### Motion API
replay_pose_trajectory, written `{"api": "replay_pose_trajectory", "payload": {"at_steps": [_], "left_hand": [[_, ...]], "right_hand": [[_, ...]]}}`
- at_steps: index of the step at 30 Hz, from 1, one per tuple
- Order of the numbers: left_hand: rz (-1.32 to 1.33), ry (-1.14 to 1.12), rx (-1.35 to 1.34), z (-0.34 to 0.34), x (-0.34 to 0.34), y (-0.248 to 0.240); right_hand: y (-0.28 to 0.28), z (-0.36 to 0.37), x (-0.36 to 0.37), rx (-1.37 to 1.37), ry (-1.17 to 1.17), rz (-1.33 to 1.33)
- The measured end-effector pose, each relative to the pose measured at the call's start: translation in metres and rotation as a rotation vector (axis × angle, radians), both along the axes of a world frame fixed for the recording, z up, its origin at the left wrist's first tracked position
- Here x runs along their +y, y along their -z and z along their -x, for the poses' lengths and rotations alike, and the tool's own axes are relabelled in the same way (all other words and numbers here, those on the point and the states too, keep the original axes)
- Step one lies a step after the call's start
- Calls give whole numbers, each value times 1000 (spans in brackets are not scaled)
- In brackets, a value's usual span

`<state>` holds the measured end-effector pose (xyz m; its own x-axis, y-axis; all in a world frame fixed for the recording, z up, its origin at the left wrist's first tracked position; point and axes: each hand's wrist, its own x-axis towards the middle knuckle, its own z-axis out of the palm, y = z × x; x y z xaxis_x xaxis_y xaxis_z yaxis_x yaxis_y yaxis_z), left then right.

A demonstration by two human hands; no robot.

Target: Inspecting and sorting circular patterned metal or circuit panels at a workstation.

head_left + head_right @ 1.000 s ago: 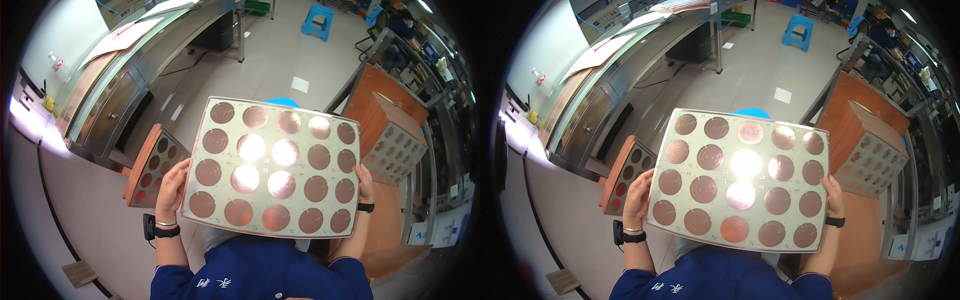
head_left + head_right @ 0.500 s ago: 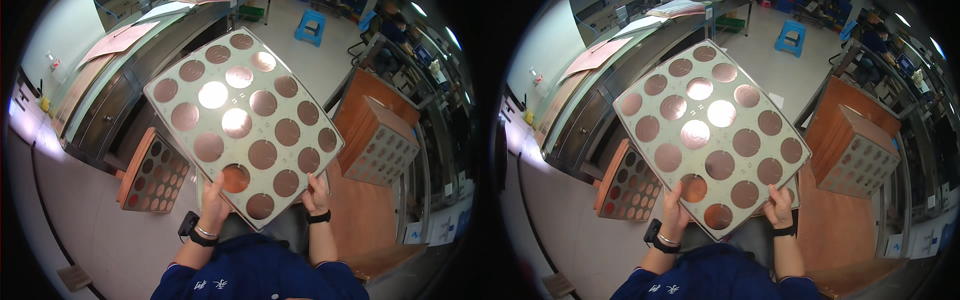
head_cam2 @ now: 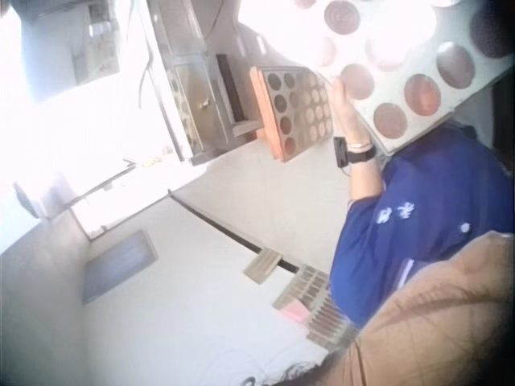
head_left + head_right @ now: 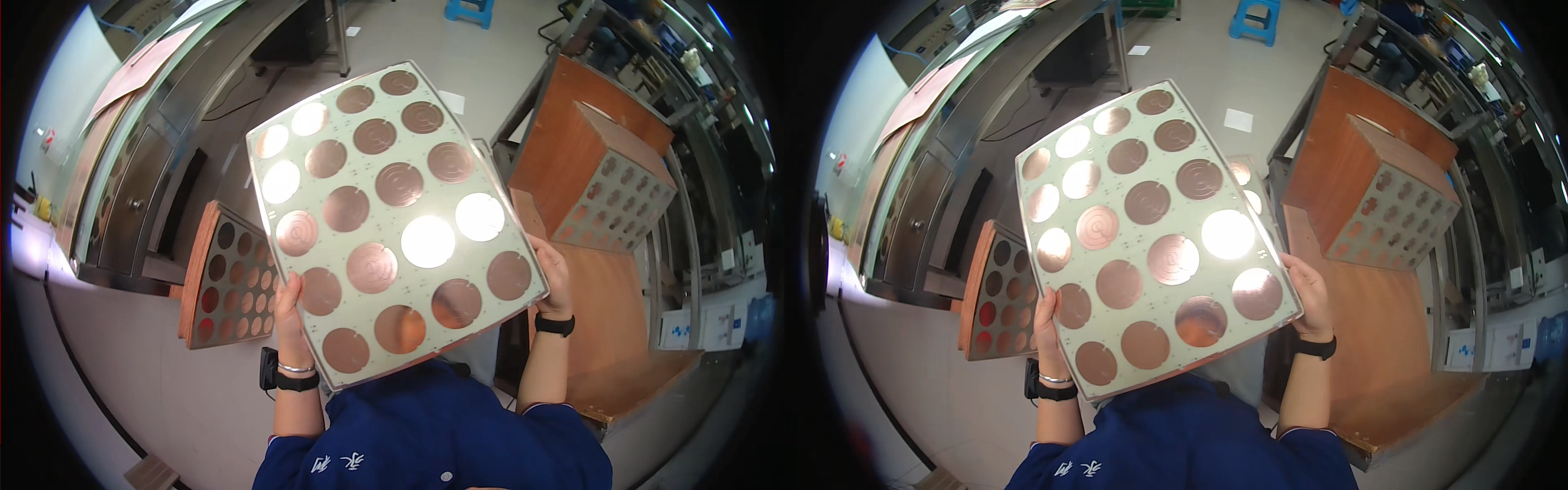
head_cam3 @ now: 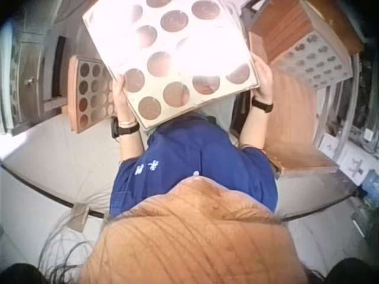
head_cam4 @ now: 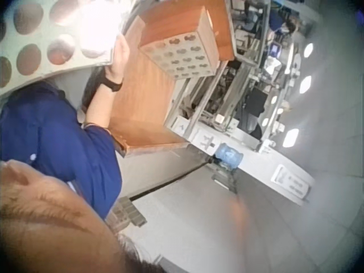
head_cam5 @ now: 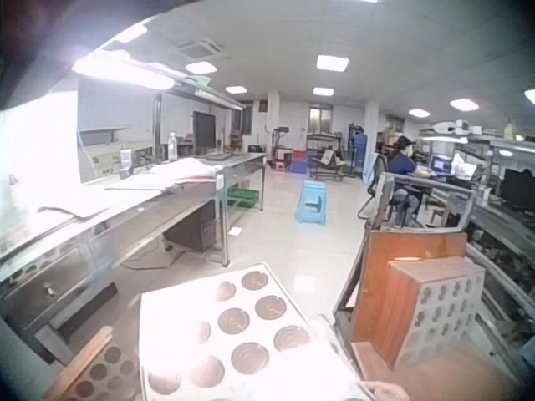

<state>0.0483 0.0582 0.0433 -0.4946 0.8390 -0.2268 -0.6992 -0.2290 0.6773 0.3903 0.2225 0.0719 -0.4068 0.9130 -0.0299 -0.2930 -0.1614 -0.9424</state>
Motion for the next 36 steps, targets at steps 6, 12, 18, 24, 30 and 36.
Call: {"api": "replay_pose_trajectory", "payload": {"at_steps": [6,12,18,24,30,36], "left_hand": [[-5,-12,6,0,-5,-3],[-70,-5,54,1,-6,-9],[-116,161,103,5,-10,0],[-259,169,111,24,11,-30],[-385,-9,365,28,31,-74],[-510,-99,541,16,48,-84]], "right_hand": [[6,-2,-3,-22,-45,39],[18,-17,10,39,-202,84],[-30,22,30,51,-18,-44],[-38,29,37,34,136,-226],[-64,31,30,136,115,-385],[-62,16,55,168,203,-558]]}}
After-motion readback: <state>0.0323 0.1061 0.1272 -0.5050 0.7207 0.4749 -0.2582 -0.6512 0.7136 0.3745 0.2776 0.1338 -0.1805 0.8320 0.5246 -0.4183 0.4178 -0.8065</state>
